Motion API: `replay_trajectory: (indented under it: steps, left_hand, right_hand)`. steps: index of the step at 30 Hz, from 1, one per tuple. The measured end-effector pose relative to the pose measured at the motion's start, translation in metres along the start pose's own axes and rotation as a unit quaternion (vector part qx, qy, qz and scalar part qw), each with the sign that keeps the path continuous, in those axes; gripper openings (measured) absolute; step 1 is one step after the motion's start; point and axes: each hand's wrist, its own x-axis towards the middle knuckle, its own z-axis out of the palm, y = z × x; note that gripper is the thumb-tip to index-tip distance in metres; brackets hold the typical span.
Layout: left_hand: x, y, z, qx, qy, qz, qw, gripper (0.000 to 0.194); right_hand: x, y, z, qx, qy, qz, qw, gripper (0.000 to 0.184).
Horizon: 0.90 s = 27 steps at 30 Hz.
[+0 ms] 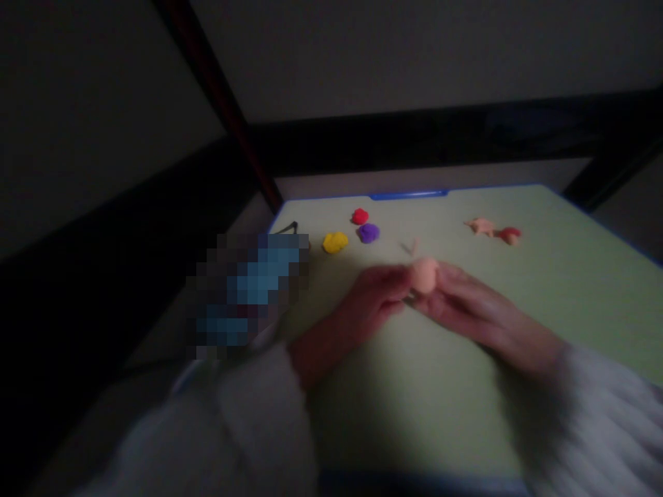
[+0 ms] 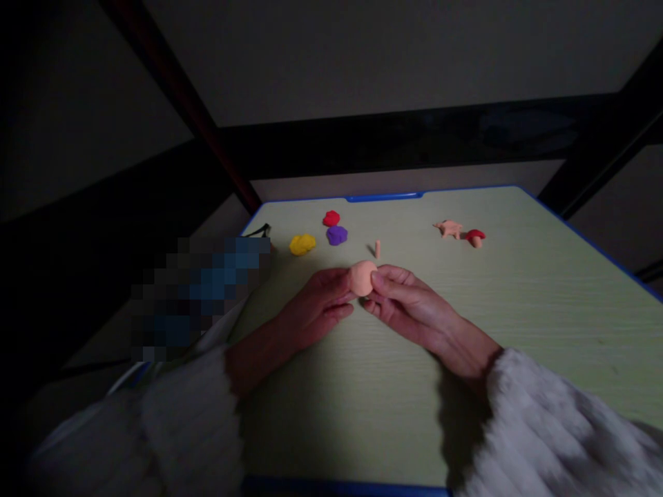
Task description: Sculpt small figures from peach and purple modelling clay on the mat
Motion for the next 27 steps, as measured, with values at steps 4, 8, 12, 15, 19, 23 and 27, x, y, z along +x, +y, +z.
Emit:
replay_trajectory:
  steps: [4,8,12,15,19,23,27]
  left_hand:
    - [0.001,-0.001,-0.002,0.019,0.009,0.0,1.0,0.03]
    - [0.0,-0.001,-0.003,0.024,-0.004,-0.001,1.0,0.026]
    - [0.0,0.0,-0.002,-0.013,-0.013,0.004,1.0,0.029]
    - [0.001,0.0,-0.003,-0.019,-0.018,0.012,1.0,0.033]
    - [0.001,-0.001,-0.002,-0.003,-0.004,0.014,1.0,0.032]
    - [0.001,0.001,-0.001,-0.005,0.01,0.012,1.0,0.031]
    - [0.001,0.0,-0.002,-0.017,0.009,0.009,1.0,0.03]
  right_hand:
    - [-0.001,-0.006,0.003,0.014,-0.002,0.028,1.0,0.016]
    - [0.001,-0.01,0.005,0.023,-0.017,0.032,0.999,0.017]
    - [-0.002,-0.01,0.009,0.012,-0.033,0.018,0.999,0.009]
    - [-0.004,-0.009,0.011,0.012,-0.017,0.007,1.0,0.012]
    - [-0.001,-0.007,0.008,0.03,-0.009,0.007,1.0,0.022]
    - [0.003,-0.006,0.004,0.044,-0.009,0.021,0.999,0.024]
    - [0.001,-0.008,0.007,0.03,0.004,0.003,1.0,0.019]
